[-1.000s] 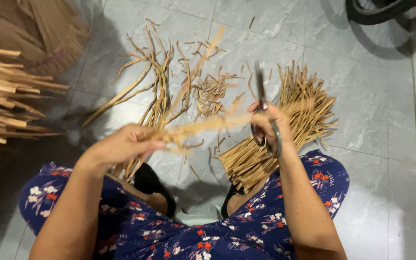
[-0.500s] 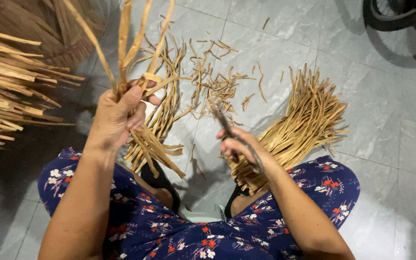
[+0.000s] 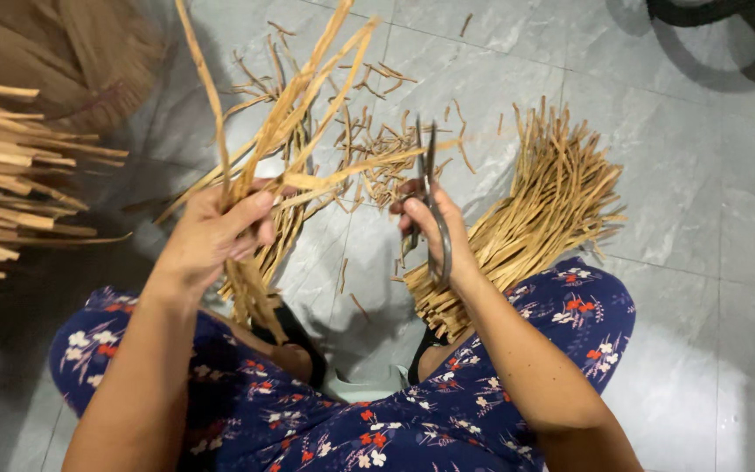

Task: The person sits on a tiled floor and uses shears to cut long, thin dried sticks into shorter pieces. They hold bundles of sticks in one hand and repeatedly snip them, dropping the cut pieces onto the floor.

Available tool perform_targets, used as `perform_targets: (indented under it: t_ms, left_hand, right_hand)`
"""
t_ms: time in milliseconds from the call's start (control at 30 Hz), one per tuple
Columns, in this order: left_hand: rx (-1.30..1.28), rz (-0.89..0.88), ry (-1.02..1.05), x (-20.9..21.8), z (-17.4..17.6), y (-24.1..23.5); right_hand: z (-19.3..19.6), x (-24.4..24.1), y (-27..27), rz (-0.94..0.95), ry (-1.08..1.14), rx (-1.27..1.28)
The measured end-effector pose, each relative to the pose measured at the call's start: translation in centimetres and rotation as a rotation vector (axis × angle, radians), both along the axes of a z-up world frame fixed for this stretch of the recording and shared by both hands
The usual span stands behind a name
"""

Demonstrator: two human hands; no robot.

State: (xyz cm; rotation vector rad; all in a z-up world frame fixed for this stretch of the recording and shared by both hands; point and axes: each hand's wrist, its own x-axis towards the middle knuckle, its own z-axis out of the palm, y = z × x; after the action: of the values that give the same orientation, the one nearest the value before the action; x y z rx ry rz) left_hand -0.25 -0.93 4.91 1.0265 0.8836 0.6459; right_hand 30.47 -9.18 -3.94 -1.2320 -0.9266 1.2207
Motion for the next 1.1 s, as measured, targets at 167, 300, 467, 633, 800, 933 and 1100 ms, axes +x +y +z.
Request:
perform_targets:
  t_ms: [167, 300, 467, 633, 800, 933, 1100]
  left_hand:
    - [0.015, 0.004, 0.087, -1.1, -0.4, -0.1]
    - [0.029, -0.007, 0.072, -2.0, -0.3, -0.3]
    - [0.018, 0.019, 0.089, -2.2, -0.4, -0.1]
    - [0.032, 0.03, 0.06, -2.8, -0.6, 0.3]
    - [0.049, 0.037, 0.092, -3.3, -1.2, 0.6]
    - [0.047, 0.072, 0.087, -3.8, -1.8, 0.8]
    - [0.055, 0.112, 0.098, -4.2, -2.1, 1.1]
  right_hand:
    - [1.3, 2.5, -0.1, -0.147, -0.11, 0.069]
    - [2.2, 3.5, -0.4, -0.215, -0.113, 0.119]
    - [2.5, 4.5, -0.8, -0.216, -0.167, 0.129]
    - [2.6, 4.8, -1.3, -0.22, -0.127, 0.139]
    - [2.6, 5.0, -1.6, -0.245, -0.258, 0.233]
    - [2.7, 5.5, -1.7, -0.27, -0.257, 0.277]
    - [2.8, 5.7, -1.7, -0.295, -0.316, 0.3]
